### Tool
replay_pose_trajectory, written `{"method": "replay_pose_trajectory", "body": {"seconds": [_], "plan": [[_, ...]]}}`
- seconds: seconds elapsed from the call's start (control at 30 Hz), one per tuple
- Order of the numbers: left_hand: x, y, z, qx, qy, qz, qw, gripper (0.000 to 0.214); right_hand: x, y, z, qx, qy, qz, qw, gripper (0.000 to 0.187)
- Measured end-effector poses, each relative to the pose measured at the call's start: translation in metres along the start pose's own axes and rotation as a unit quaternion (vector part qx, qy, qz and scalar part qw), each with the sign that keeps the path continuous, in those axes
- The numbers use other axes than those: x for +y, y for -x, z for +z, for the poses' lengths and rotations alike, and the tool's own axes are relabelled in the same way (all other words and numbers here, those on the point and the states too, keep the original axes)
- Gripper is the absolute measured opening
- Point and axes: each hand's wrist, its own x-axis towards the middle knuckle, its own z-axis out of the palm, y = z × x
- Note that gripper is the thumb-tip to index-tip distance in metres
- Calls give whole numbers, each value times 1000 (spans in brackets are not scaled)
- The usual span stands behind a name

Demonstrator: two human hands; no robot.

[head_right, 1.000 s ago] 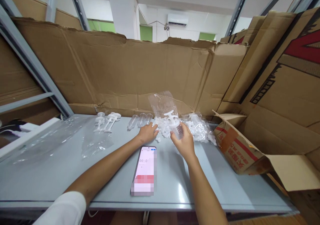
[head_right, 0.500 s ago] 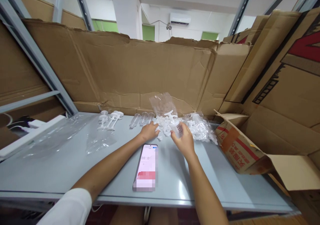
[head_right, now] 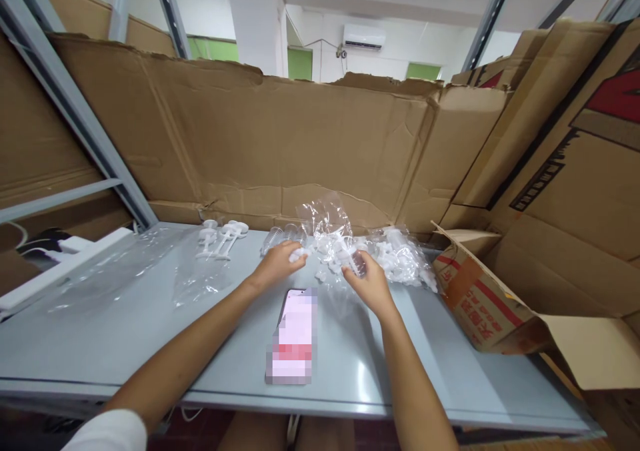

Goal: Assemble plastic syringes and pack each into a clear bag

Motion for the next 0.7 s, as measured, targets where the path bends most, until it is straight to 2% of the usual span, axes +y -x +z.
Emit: {"method": "replay_pose_trajectory", "body": {"seconds": [0.03, 0.07, 0.13, 0.2, 0.3, 0.4, 0.5, 0.6, 0.7], "plan": [[-1, 4, -11, 26, 16, 0, 1000, 22, -1, 0, -1, -13, -3, 5, 1000, 25], [-2, 8, -21, 81, 64, 4, 995, 21, -2, 1, -2, -25, -4, 7, 1000, 23], [-4, 15, -40, 166, 159, 11, 973, 19, -4, 3, -5, -64, -8, 7, 998, 20], [-7, 20, -55, 199, 238, 0, 951, 18, -6, 5, -7, -132, -24, -1, 991, 17], [-9, 24, -67, 215, 325, -21, 921, 18, -11, 9, -8, -234, -54, -30, 970, 11], [-7, 24, -68, 211, 382, -16, 900, 19, -15, 12, -4, -266, -65, -51, 960, 7], [-5, 21, -61, 207, 433, -18, 877, 23, -19, 14, 0, -282, -65, -57, 955, 8], [-4, 20, -52, 212, 471, -26, 856, 26, -20, 14, 2, -290, -65, -66, 952, 12], [-5, 21, -45, 224, 480, -30, 848, 26, -21, 15, 3, -289, -69, -72, 952, 16]]}}
